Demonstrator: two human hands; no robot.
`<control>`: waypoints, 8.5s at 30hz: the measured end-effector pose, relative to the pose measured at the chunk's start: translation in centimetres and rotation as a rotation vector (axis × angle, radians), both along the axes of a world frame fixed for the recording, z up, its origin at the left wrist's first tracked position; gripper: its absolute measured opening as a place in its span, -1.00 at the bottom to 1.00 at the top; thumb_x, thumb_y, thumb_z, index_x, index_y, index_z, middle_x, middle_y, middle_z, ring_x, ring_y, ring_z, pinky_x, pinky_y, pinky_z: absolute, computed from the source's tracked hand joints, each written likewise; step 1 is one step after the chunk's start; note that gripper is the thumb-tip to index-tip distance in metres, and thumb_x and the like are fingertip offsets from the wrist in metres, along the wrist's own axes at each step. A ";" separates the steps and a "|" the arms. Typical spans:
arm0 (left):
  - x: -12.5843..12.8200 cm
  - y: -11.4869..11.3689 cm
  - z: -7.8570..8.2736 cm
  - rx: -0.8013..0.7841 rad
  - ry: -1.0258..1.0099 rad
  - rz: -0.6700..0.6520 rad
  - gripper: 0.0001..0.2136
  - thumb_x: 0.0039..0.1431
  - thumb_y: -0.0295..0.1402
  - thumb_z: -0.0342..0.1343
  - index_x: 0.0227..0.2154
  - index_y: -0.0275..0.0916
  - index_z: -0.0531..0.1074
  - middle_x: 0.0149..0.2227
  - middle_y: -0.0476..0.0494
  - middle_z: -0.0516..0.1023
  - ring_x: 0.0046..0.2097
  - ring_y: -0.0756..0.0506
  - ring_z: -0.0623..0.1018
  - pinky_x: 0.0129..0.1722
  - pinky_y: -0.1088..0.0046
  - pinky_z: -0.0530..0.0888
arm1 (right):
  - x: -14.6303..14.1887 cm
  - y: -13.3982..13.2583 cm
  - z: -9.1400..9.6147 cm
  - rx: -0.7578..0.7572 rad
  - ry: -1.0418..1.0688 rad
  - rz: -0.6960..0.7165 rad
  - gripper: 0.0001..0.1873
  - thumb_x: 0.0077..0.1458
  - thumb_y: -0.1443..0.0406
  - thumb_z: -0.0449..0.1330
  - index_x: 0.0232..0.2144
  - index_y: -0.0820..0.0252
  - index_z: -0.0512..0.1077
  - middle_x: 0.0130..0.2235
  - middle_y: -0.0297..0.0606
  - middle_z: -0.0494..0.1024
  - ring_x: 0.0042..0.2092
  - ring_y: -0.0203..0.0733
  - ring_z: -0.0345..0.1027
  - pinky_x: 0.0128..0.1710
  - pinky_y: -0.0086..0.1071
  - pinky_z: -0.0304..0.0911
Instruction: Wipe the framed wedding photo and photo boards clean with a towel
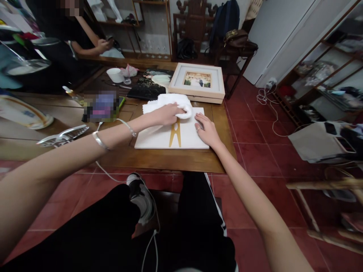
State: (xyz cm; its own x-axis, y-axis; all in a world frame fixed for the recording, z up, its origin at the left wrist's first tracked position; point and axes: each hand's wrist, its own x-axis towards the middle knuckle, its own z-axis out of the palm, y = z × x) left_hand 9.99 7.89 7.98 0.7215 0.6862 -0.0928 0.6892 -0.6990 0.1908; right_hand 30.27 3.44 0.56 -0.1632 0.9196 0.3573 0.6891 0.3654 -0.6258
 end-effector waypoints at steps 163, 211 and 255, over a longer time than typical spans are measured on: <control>-9.7 -11.4 0.1 -0.001 -0.010 -0.092 -0.53 -0.14 -0.65 -0.07 -0.21 -0.16 0.57 0.27 -0.02 0.29 0.31 -0.19 0.23 0.22 0.19 0.29 | -0.7 0.0 -0.6 0.028 0.027 -0.032 -0.59 0.08 0.39 0.07 -0.02 0.17 0.49 0.14 -0.19 0.46 0.26 -0.02 0.20 0.30 0.00 0.04; -0.5 -9.5 -1.9 0.173 0.103 -0.126 -0.54 0.10 -0.56 -0.08 0.06 -0.28 0.44 0.37 -0.28 0.02 0.36 -0.50 -0.06 0.14 -0.38 0.10 | -0.3 0.5 -0.8 0.050 0.008 -0.040 -0.56 0.11 0.41 -0.03 -0.03 0.21 0.50 0.12 -0.16 0.48 0.23 -0.01 0.25 0.29 -0.01 0.08; 4.0 1.2 0.3 -0.036 -0.100 -0.128 -0.61 0.10 -0.56 -0.15 -0.12 -0.32 0.52 0.00 -0.27 0.54 0.05 -0.24 0.49 0.10 0.18 0.36 | -0.9 -0.5 0.5 0.037 0.010 -0.065 -0.60 0.06 0.36 0.06 -0.06 0.18 0.52 0.01 -0.17 0.57 0.04 0.07 0.43 0.11 -0.03 0.27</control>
